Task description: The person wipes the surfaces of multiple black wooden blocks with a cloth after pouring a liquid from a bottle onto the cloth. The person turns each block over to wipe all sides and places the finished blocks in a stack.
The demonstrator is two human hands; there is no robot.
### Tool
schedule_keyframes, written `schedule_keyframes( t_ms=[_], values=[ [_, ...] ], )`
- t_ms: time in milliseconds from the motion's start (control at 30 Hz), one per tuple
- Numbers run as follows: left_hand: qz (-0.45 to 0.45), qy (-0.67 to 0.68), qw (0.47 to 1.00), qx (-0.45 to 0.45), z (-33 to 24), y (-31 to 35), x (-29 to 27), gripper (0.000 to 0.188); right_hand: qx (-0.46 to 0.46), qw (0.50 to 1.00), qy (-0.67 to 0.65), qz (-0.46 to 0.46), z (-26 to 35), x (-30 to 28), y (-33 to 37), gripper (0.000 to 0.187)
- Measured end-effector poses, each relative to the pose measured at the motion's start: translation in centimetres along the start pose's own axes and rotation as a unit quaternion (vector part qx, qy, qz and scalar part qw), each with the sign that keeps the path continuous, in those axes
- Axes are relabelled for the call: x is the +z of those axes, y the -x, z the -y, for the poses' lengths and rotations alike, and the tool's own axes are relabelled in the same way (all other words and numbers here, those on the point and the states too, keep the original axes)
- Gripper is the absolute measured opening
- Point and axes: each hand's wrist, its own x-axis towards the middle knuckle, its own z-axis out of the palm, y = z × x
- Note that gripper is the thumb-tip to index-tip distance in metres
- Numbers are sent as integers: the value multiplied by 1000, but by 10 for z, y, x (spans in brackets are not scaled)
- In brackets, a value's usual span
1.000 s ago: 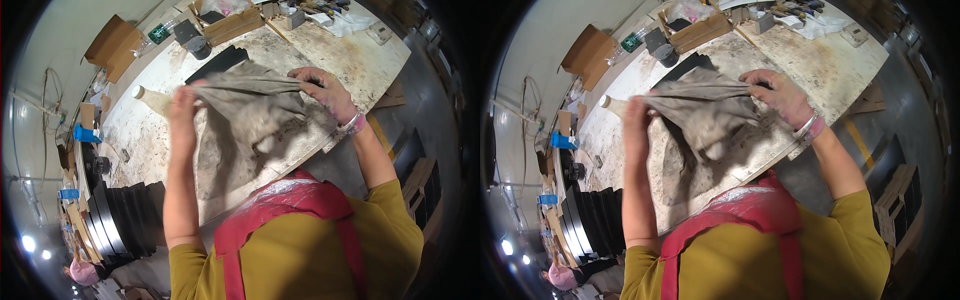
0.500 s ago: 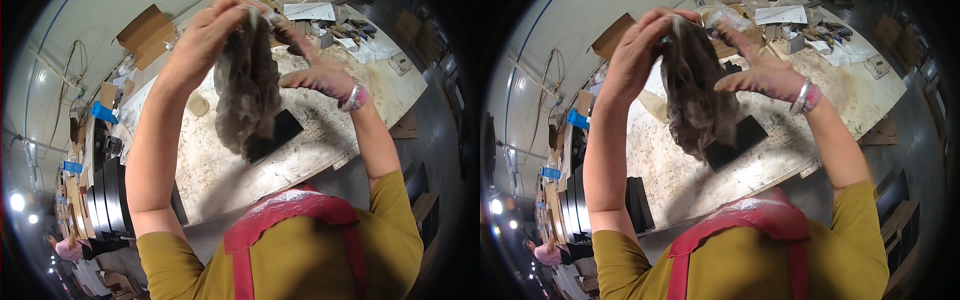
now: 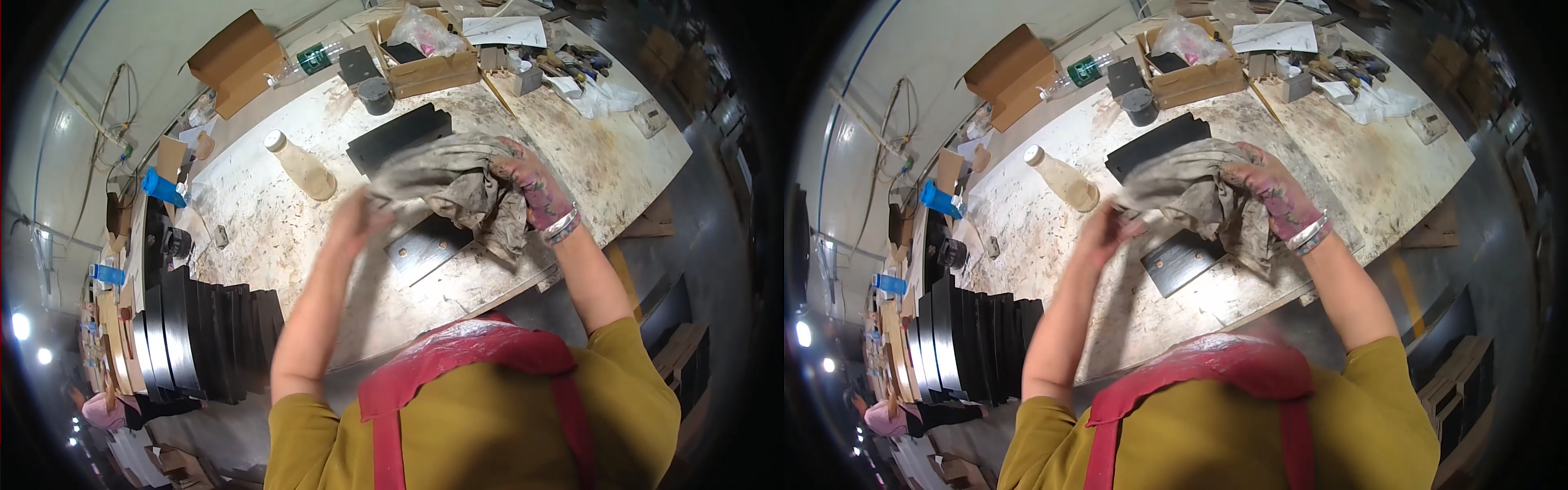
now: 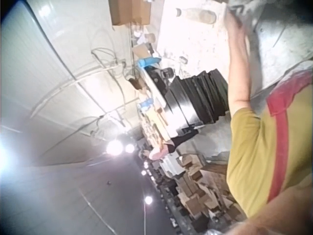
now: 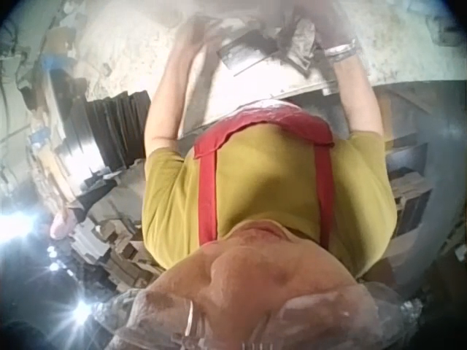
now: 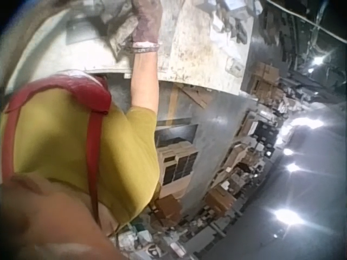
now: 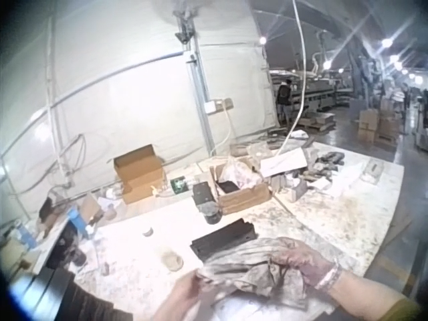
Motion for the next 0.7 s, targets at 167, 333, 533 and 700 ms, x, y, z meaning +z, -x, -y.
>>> schedule_keyframes(
  t_ms=[167,333,533,700],
  values=[
    [213,207,930,-218,63,34,76,57,34,990,-121,-68,-25,28,-2,79],
    [70,327,941,-60,49,28,87,31,71,988,-108,-80,-44,16,37,63],
    [148,204,968,-9,60,30,85,15,-135,782,602,87,-56,27,48,61],
    [-49,-435,803,405,67,31,44,21,-10,712,657,247,-35,76,26,66]
  ],
)
